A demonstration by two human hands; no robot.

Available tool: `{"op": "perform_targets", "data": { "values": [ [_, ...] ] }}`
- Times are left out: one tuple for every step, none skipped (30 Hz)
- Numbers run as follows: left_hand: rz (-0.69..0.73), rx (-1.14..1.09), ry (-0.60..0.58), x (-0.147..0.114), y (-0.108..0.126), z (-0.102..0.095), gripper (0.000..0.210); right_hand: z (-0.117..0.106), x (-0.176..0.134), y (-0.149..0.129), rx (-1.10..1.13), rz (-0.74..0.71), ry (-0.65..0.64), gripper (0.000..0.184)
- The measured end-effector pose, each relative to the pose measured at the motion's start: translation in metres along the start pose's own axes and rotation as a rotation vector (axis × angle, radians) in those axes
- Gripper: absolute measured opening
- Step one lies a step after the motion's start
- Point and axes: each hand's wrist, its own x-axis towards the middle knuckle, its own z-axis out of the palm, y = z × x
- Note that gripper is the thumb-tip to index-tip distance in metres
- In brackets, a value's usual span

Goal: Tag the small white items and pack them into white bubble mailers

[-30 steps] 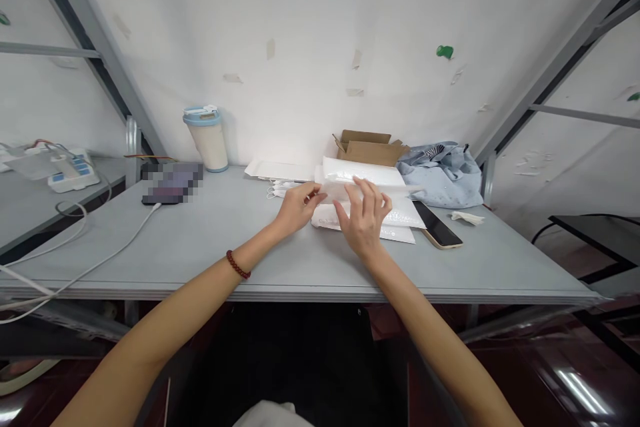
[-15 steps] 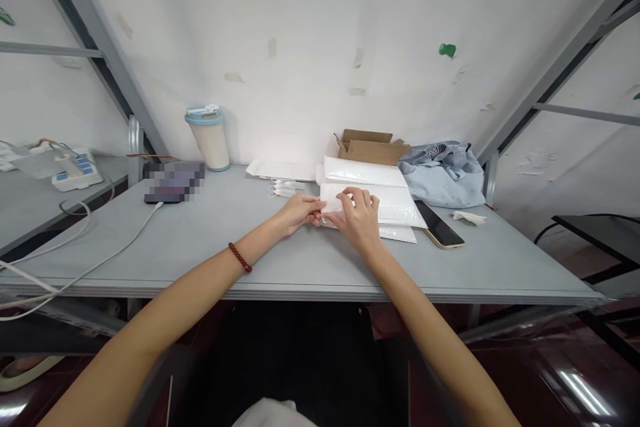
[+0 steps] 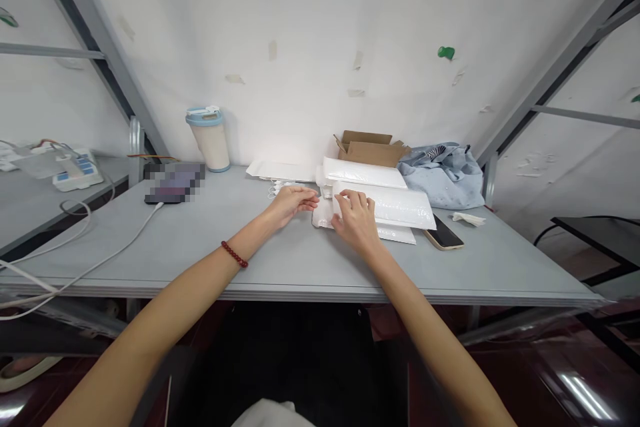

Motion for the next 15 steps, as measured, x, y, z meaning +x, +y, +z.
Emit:
{"op": "perform_targets", "data": {
  "values": [
    [0.044,0.060,0.055,0.003,0.003,-0.006,0.006,0.001,-0.001,0.000,-0.006,0.006,-0.008,0.044],
    [0.099,0.146,0.117,0.008,0.006,-0.013,0.007,0.001,-0.001,-0.001,-0.016,0.018,-0.019,0.050],
    [0.162,0.264,0.190,0.014,0.009,-0.022,0.008,0.002,-0.002,-0.001,-0.027,0.035,-0.030,0.055],
    [0.231,0.419,0.275,0.021,0.012,-0.033,0.009,0.003,-0.003,-0.001,-0.038,0.056,-0.039,0.058],
    [0.312,0.597,0.344,0.029,0.015,-0.045,0.012,0.004,-0.003,-0.001,-0.045,0.076,-0.042,0.057],
    [0.374,0.778,0.396,0.038,0.017,-0.057,0.015,0.005,-0.004,-0.001,-0.048,0.093,-0.042,0.055],
    [0.412,0.939,0.409,0.048,0.018,-0.070,0.019,0.006,-0.004,-0.001,-0.046,0.104,-0.041,0.052],
    [0.417,1.074,0.400,0.057,0.019,-0.083,0.024,0.006,-0.004,0.000,-0.041,0.109,-0.041,0.049],
    [0.412,1.182,0.364,0.065,0.018,-0.095,0.027,0.007,-0.004,-0.001,-0.036,0.109,-0.044,0.046],
    [0.401,1.259,0.328,0.073,0.017,-0.105,0.029,0.007,-0.004,-0.001,-0.033,0.110,-0.051,0.045],
    [0.388,1.310,0.276,0.079,0.015,-0.114,0.029,0.006,-0.003,-0.001,-0.032,0.113,-0.061,0.044],
    [0.381,1.332,0.232,0.084,0.013,-0.120,0.030,0.006,-0.003,-0.001,-0.034,0.117,-0.073,0.044],
    [0.383,1.340,0.220,0.088,0.010,-0.124,0.030,0.005,-0.002,-0.002,-0.037,0.122,-0.086,0.045],
    [0.385,1.339,0.225,0.090,0.006,-0.126,0.029,0.004,-0.002,-0.003,-0.041,0.128,-0.098,0.046],
    [0.388,1.335,0.245,0.091,0.003,-0.126,0.029,0.004,-0.001,-0.003,-0.043,0.131,-0.110,0.046]
  ]
}}
